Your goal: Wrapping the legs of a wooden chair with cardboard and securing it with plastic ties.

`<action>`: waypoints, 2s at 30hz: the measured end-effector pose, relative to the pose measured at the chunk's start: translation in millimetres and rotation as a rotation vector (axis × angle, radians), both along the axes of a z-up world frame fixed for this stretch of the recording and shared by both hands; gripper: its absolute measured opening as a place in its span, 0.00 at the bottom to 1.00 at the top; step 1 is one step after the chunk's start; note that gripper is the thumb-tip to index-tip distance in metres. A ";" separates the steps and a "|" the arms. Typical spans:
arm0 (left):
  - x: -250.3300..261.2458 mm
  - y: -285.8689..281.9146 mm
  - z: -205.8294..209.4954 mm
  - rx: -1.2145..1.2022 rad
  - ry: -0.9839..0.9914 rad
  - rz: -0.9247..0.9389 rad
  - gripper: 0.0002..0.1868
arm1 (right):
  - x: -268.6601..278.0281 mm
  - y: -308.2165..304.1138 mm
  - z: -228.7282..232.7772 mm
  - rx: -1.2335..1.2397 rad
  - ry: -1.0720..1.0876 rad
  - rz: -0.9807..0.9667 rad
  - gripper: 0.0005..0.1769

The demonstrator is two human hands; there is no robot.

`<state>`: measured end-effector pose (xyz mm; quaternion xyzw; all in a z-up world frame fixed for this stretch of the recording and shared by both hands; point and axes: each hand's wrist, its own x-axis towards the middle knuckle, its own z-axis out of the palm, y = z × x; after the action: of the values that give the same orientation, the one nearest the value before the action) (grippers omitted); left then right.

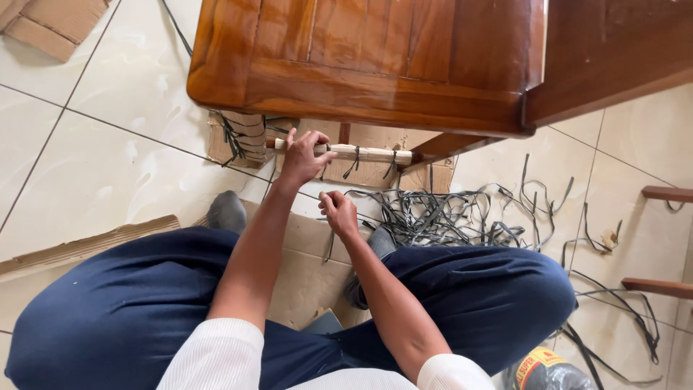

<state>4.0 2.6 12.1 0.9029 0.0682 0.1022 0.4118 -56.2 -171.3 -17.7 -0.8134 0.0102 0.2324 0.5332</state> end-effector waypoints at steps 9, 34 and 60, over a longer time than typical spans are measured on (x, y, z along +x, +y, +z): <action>3.1 -18.7 -5.5 0.032 -0.086 0.166 0.30 | -0.5 -34.7 -10.7 -0.111 0.036 -0.009 0.20; -63.8 -198.4 -78.0 -0.202 0.145 0.019 0.10 | -18.5 -151.5 -8.6 -0.426 -0.162 -0.252 0.15; -94.5 -163.3 -117.7 -0.232 0.457 0.126 0.13 | 87.1 -311.9 -131.5 -0.672 0.004 -0.461 0.24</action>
<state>-90.5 -160.7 -105.6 0.8432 0.2271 -0.0875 0.4794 30.9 -483.2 -149.2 -0.9182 0.2687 0.0924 0.2759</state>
